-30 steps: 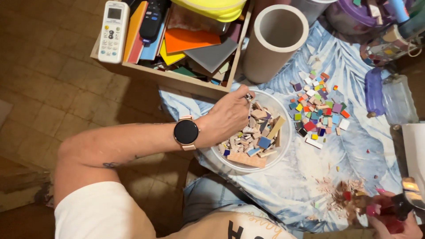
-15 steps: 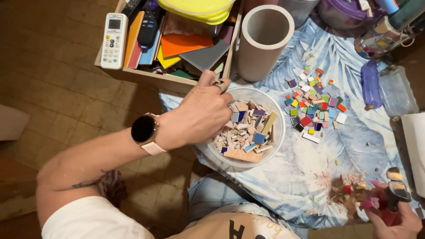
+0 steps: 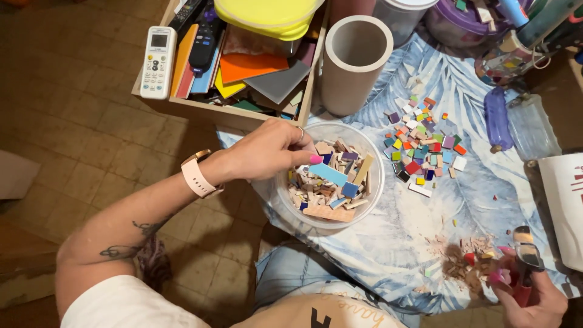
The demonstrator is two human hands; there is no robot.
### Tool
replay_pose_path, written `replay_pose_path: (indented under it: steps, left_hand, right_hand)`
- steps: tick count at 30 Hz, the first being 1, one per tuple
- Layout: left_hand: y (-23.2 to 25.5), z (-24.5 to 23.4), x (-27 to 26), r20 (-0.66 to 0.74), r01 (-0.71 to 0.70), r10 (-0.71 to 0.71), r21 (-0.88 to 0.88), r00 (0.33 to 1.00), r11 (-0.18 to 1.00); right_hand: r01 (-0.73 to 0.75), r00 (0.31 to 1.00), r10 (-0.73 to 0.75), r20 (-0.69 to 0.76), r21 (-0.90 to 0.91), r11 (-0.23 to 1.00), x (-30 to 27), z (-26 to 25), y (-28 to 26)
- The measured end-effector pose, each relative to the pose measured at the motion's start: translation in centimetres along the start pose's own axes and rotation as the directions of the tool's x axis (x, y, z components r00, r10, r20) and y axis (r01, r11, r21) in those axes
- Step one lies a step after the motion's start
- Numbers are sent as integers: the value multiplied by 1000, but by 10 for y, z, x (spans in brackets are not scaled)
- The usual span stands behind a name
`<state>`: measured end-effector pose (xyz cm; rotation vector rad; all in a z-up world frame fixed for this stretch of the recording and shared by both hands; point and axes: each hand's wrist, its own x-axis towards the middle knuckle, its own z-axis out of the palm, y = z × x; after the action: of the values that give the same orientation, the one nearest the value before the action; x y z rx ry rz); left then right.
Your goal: Selecting small mosaic tiles from a container and cutting them into smaller fragments using mosaic nippers
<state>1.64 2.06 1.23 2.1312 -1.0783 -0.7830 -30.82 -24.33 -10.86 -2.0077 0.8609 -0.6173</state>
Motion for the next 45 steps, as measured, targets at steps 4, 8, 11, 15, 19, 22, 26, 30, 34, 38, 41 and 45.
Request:
replay_pose_path:
  steps: [4, 8, 11, 15, 19, 22, 26, 30, 34, 38, 41, 45]
  left_hand:
    - [-2, 2, 0, -19, -10, 10, 10, 1000, 1000]
    - [4, 0, -1, -23, 27, -28, -28, 999, 999]
    - [4, 2, 0, -24, 23, -24, -30, 999, 999]
    - [0, 6, 3, -56, -13, 10, -50, 998, 999]
    - [-1, 7, 4, -67, -58, 54, -44, 996, 997]
    - [2, 9, 5, -62, -58, 54, -72, 997, 996]
    - [4, 11, 5, -92, 30, -45, -154, 995, 988]
    - [1, 15, 6, -170, -110, 81, -169, 982, 980]
    - [19, 19, 20, -183, -169, 149, -95, 972, 981]
    - [33, 23, 41, -194, -181, 161, -89, 968, 979]
    - [42, 27, 52, -192, -203, 178, -116, 965, 972]
    - [48, 34, 62, -183, -168, 145, -119, 972, 978]
  right_hand:
    - [6, 1000, -6, 12, -1, 1000, -1, -2, -4]
    - [-17, 1000, 17, 8, -14, 1000, 0, -2, -3]
    - [-21, 1000, 21, 17, 37, 999, 1, -3, 4]
    - [-26, 999, 24, 32, 68, 997, 2, -6, 12]
    - [-70, 993, 56, 100, 147, 987, 5, -10, 15]
    - [22, 999, -23, 37, 28, 999, 5, -12, 25]
    - [-19, 997, 14, 75, 58, 998, 6, -10, 0]
    - [84, 981, -67, 180, -90, 992, 15, -19, -2]
    - [105, 970, -88, 227, -66, 992, 51, -19, -53]
    - [465, 836, -355, 419, -195, 864, 98, -13, -74]
    - [537, 748, -360, 558, -189, 822, 119, -3, -95]
    - [539, 666, -218, 713, -259, 801, 141, 9, -101]
